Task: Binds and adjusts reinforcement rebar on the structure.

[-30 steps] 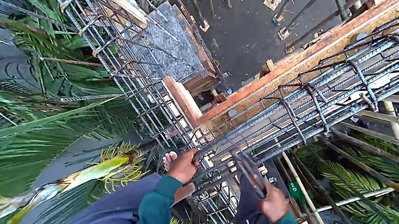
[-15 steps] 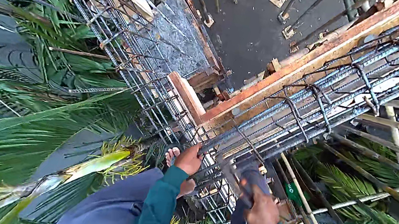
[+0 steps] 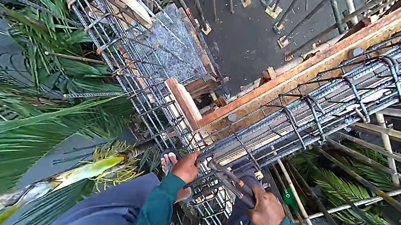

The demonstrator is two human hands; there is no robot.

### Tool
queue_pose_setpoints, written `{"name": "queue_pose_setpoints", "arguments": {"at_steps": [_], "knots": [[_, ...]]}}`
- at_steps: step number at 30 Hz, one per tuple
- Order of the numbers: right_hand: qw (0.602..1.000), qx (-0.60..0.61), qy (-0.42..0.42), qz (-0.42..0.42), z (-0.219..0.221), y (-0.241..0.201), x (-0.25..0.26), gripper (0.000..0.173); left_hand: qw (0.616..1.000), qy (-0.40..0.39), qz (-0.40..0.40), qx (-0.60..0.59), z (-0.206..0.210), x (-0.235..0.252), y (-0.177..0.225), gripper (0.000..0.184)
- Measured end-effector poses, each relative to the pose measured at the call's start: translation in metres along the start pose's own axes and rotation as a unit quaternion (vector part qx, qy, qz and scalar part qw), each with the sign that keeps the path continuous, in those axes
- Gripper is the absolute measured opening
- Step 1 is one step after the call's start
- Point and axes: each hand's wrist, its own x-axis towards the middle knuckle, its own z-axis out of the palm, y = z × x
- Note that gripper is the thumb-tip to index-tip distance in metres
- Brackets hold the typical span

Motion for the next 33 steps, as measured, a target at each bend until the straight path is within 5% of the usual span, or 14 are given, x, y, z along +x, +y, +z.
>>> {"name": "queue_pose_setpoints", "arguments": {"at_steps": [5, 10, 14, 16, 19, 23, 26, 33], "knots": [[0.994, 0.053, 0.049, 0.082, 0.000, 0.018, 0.016, 0.053, 1.000, 0.003, 0.002, -0.008, 0.001, 0.002, -0.001, 0.034], [0.995, -0.023, -0.097, 0.019, 0.031, 0.060, -0.028, 0.048, 1.000, -0.003, -0.008, -0.009, -0.003, 0.000, -0.001, 0.037], [0.976, -0.121, -0.120, 0.134, 0.026, 0.116, -0.020, 0.052, 1.000, -0.003, -0.020, -0.005, -0.007, 0.004, 0.002, 0.036], [0.970, -0.156, -0.107, 0.152, 0.020, 0.113, 0.003, 0.054, 1.000, -0.004, -0.023, -0.002, -0.007, 0.006, 0.002, 0.034], [0.972, -0.190, -0.118, 0.069, 0.008, 0.079, 0.044, 0.053, 1.000, -0.003, -0.020, -0.006, -0.007, 0.009, 0.001, 0.034], [0.992, -0.033, 0.005, 0.120, 0.009, 0.074, 0.077, 0.057, 1.000, -0.002, -0.018, -0.018, -0.003, 0.011, -0.003, 0.035], [0.987, 0.041, 0.018, 0.156, 0.024, 0.075, 0.065, 0.058, 1.000, 0.001, -0.016, -0.022, -0.002, 0.015, -0.003, 0.036], [0.981, -0.038, -0.036, 0.188, 0.028, 0.119, 0.020, 0.056, 1.000, 0.008, -0.013, -0.019, 0.000, 0.018, -0.003, 0.037]]}}
